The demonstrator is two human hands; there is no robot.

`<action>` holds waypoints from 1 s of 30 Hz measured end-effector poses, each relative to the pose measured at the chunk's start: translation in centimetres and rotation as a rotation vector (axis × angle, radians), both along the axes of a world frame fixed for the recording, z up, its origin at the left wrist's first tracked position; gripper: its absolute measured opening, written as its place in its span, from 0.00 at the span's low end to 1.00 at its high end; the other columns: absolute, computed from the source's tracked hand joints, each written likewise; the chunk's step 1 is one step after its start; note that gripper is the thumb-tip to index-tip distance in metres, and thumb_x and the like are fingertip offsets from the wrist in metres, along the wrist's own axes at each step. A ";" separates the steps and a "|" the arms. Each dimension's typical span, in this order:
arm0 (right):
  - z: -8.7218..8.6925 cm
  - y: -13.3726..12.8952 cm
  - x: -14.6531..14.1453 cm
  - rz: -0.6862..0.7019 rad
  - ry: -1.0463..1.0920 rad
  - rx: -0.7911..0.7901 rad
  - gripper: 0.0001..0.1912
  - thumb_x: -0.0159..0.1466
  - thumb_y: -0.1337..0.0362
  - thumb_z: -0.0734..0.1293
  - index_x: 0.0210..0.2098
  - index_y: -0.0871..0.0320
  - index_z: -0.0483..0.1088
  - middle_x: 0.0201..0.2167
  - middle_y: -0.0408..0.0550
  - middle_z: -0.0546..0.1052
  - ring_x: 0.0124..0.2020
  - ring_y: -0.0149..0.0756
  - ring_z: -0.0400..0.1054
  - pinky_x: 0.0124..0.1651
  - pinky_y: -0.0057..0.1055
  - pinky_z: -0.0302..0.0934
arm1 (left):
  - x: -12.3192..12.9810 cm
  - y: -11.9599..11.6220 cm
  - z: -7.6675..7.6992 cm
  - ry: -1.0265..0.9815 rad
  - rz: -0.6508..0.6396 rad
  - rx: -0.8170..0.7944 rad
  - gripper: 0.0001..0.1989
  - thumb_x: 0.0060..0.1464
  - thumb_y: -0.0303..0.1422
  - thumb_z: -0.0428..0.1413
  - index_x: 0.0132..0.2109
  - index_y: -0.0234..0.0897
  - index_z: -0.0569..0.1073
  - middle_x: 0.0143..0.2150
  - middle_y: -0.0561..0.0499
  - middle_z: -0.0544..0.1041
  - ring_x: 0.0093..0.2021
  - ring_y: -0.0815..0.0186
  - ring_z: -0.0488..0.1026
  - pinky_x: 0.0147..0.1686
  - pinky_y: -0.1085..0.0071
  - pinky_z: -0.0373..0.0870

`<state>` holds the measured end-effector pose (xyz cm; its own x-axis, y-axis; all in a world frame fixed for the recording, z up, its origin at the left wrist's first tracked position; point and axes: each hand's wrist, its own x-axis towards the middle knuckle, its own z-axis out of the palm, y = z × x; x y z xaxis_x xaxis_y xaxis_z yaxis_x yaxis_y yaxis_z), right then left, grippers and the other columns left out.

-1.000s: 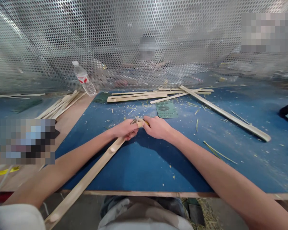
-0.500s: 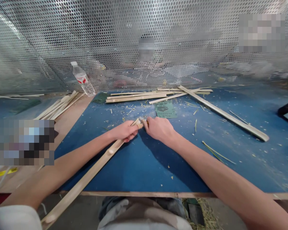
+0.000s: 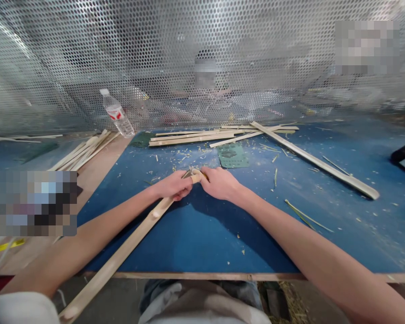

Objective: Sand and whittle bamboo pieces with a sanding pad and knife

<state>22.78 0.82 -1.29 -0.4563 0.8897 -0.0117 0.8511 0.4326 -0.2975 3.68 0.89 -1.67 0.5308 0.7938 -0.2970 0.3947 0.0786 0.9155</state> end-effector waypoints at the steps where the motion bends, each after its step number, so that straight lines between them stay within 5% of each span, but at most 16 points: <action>1: 0.0 0.0 0.0 -0.004 -0.009 0.005 0.16 0.73 0.61 0.53 0.42 0.56 0.71 0.39 0.51 0.81 0.37 0.41 0.74 0.34 0.30 0.51 | 0.0 0.0 0.0 -0.004 0.006 -0.005 0.29 0.56 0.57 0.57 0.24 0.39 0.60 0.15 0.58 0.60 0.13 0.77 0.56 0.11 0.77 0.55; 11: 0.1 0.5 -0.1 -0.036 0.020 -0.058 0.20 0.74 0.60 0.51 0.40 0.57 0.72 0.42 0.54 0.82 0.40 0.42 0.75 0.36 0.30 0.54 | 0.7 -0.3 -0.2 0.004 0.114 -0.044 0.23 0.61 0.53 0.55 0.30 0.40 0.60 0.18 0.60 0.60 0.13 0.76 0.57 0.11 0.78 0.54; 19: 0.0 0.4 0.4 -0.002 0.246 -0.098 0.27 0.75 0.50 0.47 0.36 0.56 0.71 0.34 0.48 0.80 0.35 0.37 0.70 0.37 0.29 0.56 | 0.1 -0.1 0.0 -0.009 0.045 -0.039 0.25 0.61 0.52 0.55 0.27 0.40 0.58 0.16 0.59 0.59 0.13 0.77 0.57 0.12 0.78 0.55; 30: 0.0 1.0 0.0 0.008 0.194 -0.158 0.22 0.74 0.58 0.50 0.37 0.57 0.72 0.38 0.52 0.81 0.36 0.38 0.72 0.37 0.28 0.58 | 0.4 -0.3 0.1 -0.081 0.069 -0.091 0.22 0.61 0.50 0.57 0.31 0.40 0.59 0.20 0.62 0.55 0.15 0.78 0.54 0.12 0.79 0.55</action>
<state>22.83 1.86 -1.34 -0.4709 0.8800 -0.0618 0.7678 0.3743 -0.5200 4.07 0.60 -1.62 0.5009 0.8010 -0.3279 0.3101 0.1876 0.9320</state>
